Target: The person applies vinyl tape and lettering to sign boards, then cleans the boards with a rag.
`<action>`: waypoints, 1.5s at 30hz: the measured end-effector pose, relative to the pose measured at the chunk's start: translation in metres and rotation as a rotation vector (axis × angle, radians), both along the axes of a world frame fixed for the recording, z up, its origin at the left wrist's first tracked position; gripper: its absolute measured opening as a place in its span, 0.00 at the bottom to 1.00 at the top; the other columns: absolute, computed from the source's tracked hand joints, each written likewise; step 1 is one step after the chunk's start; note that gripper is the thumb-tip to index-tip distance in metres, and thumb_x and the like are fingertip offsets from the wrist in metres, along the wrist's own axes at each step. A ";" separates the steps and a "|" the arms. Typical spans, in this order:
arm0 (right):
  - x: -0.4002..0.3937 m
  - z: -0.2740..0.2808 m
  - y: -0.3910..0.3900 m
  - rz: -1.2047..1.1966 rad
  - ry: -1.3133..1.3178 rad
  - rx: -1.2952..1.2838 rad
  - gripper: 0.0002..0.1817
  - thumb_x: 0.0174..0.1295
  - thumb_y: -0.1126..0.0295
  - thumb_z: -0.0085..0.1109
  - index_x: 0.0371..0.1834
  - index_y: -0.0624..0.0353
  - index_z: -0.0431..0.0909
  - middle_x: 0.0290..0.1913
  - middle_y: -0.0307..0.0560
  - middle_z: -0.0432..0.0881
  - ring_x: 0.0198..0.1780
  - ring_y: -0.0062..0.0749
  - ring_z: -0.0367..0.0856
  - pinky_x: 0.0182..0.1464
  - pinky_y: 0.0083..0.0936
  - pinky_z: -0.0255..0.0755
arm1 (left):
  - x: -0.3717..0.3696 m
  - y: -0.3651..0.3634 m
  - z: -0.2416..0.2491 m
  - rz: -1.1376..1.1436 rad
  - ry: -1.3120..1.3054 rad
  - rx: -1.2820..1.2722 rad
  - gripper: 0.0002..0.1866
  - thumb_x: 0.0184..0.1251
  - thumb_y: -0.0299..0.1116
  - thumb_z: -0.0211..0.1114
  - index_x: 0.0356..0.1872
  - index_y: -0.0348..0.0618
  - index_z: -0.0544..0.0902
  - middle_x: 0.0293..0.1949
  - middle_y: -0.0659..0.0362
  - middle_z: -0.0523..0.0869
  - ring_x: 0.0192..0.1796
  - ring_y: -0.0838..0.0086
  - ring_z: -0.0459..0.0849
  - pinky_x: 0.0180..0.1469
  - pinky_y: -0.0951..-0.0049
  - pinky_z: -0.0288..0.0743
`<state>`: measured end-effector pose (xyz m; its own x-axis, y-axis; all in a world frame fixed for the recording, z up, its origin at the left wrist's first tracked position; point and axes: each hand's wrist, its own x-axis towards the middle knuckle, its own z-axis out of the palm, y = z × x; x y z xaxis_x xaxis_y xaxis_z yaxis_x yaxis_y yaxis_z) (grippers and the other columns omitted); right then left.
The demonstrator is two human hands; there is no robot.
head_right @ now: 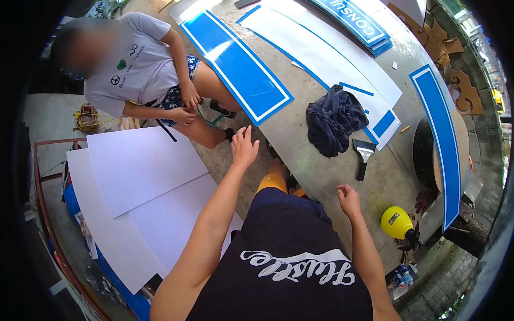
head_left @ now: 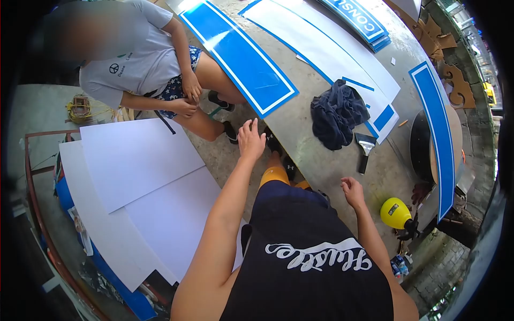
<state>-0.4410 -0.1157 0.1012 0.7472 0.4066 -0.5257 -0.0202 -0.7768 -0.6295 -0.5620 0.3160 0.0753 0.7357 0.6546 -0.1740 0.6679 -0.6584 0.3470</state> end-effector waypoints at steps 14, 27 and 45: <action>0.048 0.045 0.102 -0.138 -0.104 -0.026 0.10 0.72 0.73 0.60 0.52 0.66 0.85 0.39 0.51 0.90 0.39 0.34 0.88 0.46 0.30 0.79 | 0.110 0.063 -0.030 -0.037 0.178 0.113 0.42 0.74 0.56 0.66 0.82 0.49 0.64 0.78 0.46 0.60 0.76 0.48 0.61 0.77 0.44 0.54; 0.115 -0.069 -0.016 -0.462 -0.221 -0.549 0.36 0.62 0.49 0.75 0.66 0.61 0.76 0.55 0.60 0.85 0.57 0.52 0.84 0.62 0.42 0.76 | 0.040 0.053 -0.015 0.026 -0.152 -0.012 0.20 0.72 0.39 0.67 0.62 0.50 0.82 0.69 0.50 0.73 0.74 0.53 0.66 0.76 0.44 0.54; 0.160 0.164 0.207 0.678 -0.497 -0.199 0.25 0.62 0.78 0.66 0.64 0.52 0.83 0.45 0.44 0.84 0.49 0.41 0.81 0.54 0.35 0.68 | -0.008 0.062 -0.035 0.439 -0.284 -0.590 0.18 0.76 0.31 0.64 0.64 0.42 0.79 0.58 0.50 0.82 0.49 0.66 0.86 0.57 0.63 0.80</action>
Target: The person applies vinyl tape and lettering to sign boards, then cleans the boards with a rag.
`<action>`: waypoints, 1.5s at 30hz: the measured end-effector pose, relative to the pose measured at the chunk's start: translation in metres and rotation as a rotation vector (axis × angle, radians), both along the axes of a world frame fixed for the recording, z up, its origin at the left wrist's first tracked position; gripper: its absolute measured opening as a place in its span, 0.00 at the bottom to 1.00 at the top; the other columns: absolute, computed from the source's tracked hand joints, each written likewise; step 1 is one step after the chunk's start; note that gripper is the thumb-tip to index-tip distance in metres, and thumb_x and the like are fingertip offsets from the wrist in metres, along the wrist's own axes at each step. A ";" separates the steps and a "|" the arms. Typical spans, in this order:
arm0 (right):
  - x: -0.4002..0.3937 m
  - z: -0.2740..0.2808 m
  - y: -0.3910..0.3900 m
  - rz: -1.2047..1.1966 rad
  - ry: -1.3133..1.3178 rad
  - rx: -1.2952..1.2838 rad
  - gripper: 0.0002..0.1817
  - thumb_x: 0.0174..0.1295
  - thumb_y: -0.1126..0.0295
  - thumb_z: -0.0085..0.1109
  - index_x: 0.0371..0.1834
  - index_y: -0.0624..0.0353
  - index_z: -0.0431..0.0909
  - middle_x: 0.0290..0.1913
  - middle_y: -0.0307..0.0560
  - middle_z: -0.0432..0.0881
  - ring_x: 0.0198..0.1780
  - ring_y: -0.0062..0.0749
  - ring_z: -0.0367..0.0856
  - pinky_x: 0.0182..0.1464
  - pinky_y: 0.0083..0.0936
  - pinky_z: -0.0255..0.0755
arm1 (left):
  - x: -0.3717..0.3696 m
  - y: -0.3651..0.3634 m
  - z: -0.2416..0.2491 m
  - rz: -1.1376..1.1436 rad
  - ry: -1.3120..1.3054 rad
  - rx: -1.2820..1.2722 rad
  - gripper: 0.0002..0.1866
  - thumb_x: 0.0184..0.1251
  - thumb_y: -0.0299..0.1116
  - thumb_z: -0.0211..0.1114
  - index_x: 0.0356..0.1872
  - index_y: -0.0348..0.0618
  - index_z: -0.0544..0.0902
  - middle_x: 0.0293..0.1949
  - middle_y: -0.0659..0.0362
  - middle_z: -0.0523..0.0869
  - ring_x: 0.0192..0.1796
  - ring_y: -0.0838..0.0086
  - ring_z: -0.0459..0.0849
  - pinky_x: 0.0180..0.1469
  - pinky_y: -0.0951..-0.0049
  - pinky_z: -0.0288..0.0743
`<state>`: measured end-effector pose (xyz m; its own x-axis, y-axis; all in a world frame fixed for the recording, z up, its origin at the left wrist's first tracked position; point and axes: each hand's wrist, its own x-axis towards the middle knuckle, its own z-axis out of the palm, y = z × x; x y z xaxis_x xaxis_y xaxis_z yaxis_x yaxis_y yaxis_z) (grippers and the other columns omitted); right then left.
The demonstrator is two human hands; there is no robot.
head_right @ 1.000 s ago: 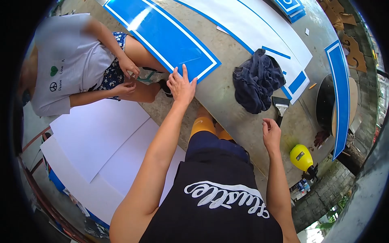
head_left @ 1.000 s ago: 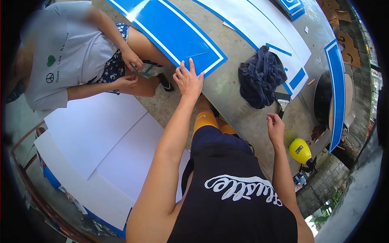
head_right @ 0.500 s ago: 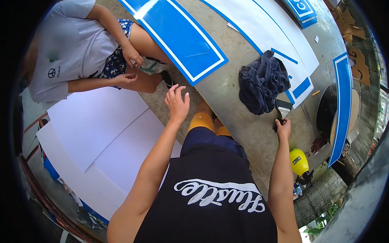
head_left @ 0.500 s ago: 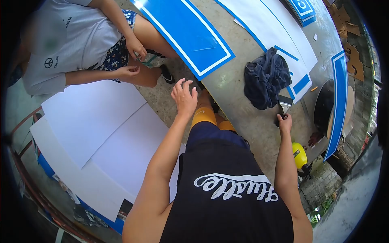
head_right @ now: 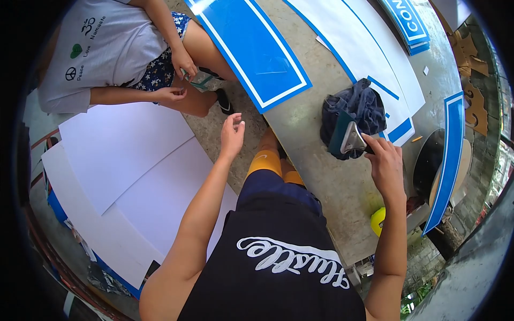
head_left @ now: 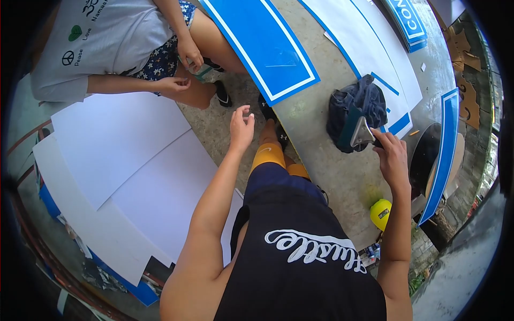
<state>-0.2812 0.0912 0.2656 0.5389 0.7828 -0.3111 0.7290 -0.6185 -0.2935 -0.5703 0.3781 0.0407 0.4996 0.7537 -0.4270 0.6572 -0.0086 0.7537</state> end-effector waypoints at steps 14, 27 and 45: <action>-0.005 -0.139 0.235 0.582 -0.084 -0.085 0.22 0.68 0.74 0.60 0.61 0.37 0.88 0.44 0.41 0.87 0.49 0.37 0.85 0.57 0.43 0.65 | 0.038 -0.015 0.006 -0.392 0.238 0.307 0.36 0.75 0.37 0.65 0.83 0.66 0.65 0.68 0.53 0.74 0.69 0.57 0.77 0.69 0.51 0.67; 0.027 -0.137 0.225 0.451 -0.068 -0.235 0.22 0.70 0.74 0.55 0.58 0.33 0.90 0.38 0.42 0.89 0.48 0.40 0.88 0.56 0.45 0.64 | 0.040 -0.013 0.004 -0.364 0.230 0.250 0.36 0.74 0.37 0.66 0.82 0.69 0.67 0.67 0.51 0.75 0.69 0.56 0.77 0.70 0.51 0.65; 0.006 -0.125 0.257 0.594 -0.208 -0.278 0.12 0.63 0.72 0.64 0.45 0.40 0.91 0.30 0.42 0.87 0.39 0.38 0.87 0.51 0.42 0.65 | 0.043 -0.013 0.005 -0.325 0.215 0.287 0.32 0.74 0.39 0.65 0.79 0.66 0.72 0.64 0.51 0.78 0.68 0.58 0.78 0.69 0.53 0.65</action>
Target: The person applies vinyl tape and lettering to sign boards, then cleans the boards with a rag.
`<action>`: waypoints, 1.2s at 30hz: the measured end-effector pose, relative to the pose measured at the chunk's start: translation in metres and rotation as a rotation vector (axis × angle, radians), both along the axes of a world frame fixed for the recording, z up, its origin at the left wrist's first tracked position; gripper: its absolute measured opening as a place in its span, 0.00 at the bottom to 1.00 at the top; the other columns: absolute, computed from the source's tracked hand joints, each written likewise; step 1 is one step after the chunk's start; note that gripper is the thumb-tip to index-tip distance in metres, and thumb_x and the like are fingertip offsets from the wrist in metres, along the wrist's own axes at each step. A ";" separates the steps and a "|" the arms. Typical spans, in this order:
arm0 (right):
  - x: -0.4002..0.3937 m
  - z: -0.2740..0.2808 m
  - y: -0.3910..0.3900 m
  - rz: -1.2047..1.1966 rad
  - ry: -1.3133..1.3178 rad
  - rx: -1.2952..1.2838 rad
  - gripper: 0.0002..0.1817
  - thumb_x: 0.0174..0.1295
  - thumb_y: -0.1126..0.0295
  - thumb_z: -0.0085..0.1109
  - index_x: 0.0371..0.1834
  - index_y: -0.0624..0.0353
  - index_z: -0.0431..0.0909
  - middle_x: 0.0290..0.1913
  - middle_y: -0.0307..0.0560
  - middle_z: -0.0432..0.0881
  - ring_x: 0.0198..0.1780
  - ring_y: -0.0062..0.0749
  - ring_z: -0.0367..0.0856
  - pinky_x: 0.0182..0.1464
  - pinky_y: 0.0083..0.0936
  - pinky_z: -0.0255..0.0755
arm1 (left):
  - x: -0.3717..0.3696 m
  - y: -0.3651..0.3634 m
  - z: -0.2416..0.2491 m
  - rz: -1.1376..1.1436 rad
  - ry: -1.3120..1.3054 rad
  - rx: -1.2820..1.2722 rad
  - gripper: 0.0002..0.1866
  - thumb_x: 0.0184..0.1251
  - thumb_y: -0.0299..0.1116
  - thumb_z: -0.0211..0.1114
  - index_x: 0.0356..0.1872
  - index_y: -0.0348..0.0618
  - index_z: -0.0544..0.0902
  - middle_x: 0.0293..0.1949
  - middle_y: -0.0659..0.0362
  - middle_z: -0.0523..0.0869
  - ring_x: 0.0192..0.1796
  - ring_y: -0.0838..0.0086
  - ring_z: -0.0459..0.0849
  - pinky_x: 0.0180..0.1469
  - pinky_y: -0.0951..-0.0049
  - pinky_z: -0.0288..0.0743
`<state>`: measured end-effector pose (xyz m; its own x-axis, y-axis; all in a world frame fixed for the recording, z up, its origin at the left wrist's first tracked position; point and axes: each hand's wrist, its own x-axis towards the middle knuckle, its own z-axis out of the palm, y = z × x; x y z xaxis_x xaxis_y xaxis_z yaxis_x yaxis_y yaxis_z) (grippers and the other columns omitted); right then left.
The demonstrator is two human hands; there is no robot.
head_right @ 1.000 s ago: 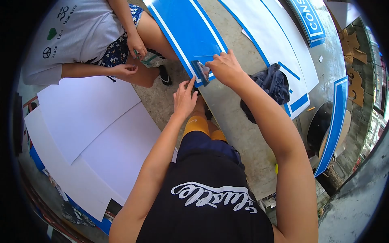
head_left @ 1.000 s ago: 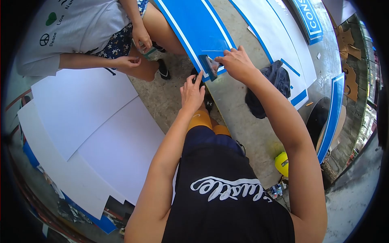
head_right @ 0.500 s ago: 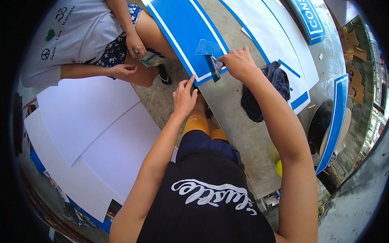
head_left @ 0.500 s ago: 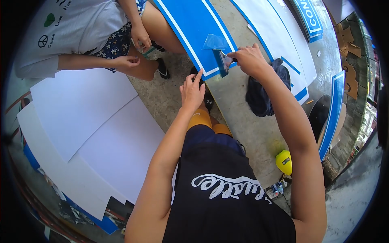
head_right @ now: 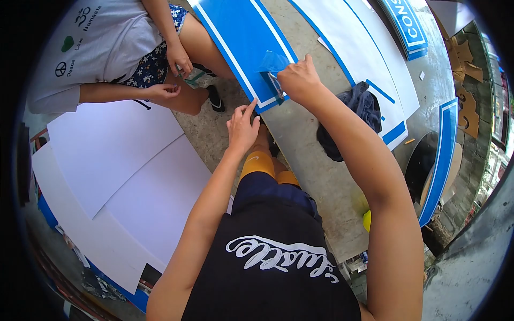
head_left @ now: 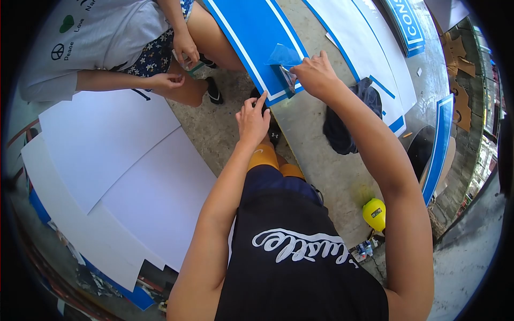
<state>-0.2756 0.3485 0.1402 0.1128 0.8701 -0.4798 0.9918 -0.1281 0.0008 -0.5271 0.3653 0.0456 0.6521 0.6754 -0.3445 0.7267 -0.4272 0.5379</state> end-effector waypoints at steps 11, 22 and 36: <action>-0.003 -0.011 -0.015 -0.100 0.023 0.097 0.03 0.56 0.69 0.68 0.29 0.48 0.91 0.30 0.43 0.88 0.38 0.38 0.86 0.51 0.41 0.63 | 0.003 0.001 0.004 -0.001 0.010 0.018 0.30 0.73 0.38 0.66 0.77 0.63 0.75 0.64 0.52 0.77 0.68 0.57 0.76 0.70 0.53 0.63; -0.019 -0.007 -0.011 -0.109 0.059 0.050 0.06 0.59 0.71 0.65 0.28 0.47 0.90 0.30 0.42 0.88 0.38 0.38 0.87 0.52 0.42 0.63 | 0.034 0.014 0.016 -0.025 -0.004 0.304 0.33 0.66 0.37 0.72 0.74 0.50 0.75 0.71 0.48 0.69 0.71 0.51 0.69 0.72 0.49 0.61; -0.009 0.019 -0.080 -0.471 0.322 -0.024 0.23 0.68 0.68 0.63 0.67 0.48 0.81 0.43 0.55 0.90 0.48 0.54 0.90 0.51 0.53 0.75 | 0.071 0.032 0.004 -0.096 0.136 0.375 0.35 0.73 0.44 0.66 0.79 0.47 0.70 0.72 0.50 0.69 0.68 0.55 0.69 0.69 0.51 0.61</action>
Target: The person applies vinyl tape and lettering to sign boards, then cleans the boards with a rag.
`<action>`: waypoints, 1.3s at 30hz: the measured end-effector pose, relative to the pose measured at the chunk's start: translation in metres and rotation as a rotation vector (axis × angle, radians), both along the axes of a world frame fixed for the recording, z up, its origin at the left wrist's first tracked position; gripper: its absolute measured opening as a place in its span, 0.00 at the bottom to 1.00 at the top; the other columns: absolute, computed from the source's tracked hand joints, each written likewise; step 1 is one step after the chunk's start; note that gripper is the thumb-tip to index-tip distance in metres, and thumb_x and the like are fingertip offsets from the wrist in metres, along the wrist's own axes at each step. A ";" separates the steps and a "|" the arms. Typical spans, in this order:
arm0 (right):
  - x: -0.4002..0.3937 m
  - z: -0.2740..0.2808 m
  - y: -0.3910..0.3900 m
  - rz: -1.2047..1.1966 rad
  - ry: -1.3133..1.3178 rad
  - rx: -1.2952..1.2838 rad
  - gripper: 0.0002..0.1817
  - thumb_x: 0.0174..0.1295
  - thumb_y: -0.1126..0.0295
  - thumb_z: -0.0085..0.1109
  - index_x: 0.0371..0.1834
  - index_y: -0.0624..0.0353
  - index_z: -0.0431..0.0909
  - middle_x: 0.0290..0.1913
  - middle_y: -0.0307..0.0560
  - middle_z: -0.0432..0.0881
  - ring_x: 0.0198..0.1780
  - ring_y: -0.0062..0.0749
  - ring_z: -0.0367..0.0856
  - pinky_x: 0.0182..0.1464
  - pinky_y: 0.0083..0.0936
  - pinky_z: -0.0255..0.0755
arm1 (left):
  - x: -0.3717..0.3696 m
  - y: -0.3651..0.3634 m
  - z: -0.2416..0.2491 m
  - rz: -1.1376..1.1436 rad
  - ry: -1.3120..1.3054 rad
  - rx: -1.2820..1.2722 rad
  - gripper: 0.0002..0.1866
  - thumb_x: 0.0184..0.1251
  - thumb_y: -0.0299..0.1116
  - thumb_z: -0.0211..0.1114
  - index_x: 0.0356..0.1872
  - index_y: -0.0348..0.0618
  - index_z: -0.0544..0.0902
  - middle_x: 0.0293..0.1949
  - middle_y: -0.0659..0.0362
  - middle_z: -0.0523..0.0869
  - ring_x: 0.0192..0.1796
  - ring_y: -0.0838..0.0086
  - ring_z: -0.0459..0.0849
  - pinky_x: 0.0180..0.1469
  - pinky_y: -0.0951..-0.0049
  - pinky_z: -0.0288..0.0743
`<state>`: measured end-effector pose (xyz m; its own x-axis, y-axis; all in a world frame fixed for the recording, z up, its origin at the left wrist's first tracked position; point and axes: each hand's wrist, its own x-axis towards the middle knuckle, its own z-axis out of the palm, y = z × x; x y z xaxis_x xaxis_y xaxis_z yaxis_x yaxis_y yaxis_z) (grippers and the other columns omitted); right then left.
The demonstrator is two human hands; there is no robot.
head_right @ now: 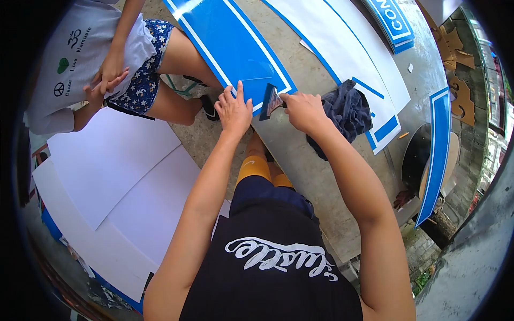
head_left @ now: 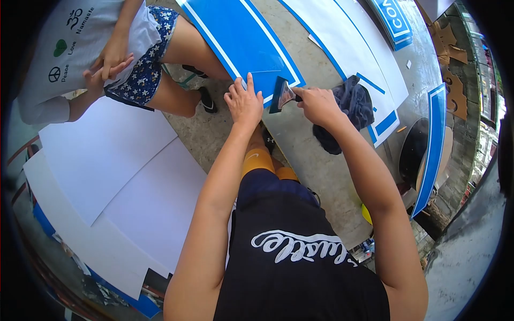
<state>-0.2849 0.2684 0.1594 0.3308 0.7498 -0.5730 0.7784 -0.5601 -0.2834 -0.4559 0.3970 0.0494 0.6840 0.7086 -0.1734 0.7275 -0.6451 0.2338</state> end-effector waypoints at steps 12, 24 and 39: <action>-0.089 -0.039 -0.012 -0.531 0.086 0.219 0.31 0.74 0.65 0.58 0.78 0.64 0.66 0.53 0.69 0.83 0.52 0.70 0.85 0.56 0.58 0.78 | -0.034 0.020 -0.007 0.097 -0.382 -0.253 0.23 0.72 0.22 0.54 0.67 0.41 0.77 0.60 0.51 0.85 0.67 0.56 0.77 0.71 0.53 0.64; -0.104 -0.059 0.006 -0.610 0.041 0.235 0.33 0.74 0.64 0.59 0.79 0.64 0.65 0.56 0.68 0.83 0.53 0.68 0.86 0.57 0.55 0.79 | -0.035 0.021 -0.009 0.052 -0.346 -0.192 0.22 0.73 0.25 0.57 0.67 0.48 0.78 0.59 0.56 0.86 0.64 0.60 0.79 0.70 0.53 0.64; -0.115 -0.058 0.035 -0.768 0.077 0.364 0.32 0.72 0.66 0.61 0.74 0.74 0.67 0.56 0.72 0.83 0.56 0.69 0.84 0.60 0.54 0.77 | -0.033 0.026 -0.005 0.030 -0.318 -0.185 0.19 0.74 0.26 0.59 0.64 0.46 0.79 0.58 0.56 0.88 0.65 0.62 0.79 0.71 0.55 0.63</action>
<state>-0.4002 0.3030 0.1015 0.7927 0.4755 -0.3815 0.1912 -0.7881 -0.5850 -0.4888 0.4226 0.0444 0.7038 0.7055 -0.0824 0.6176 -0.5505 0.5618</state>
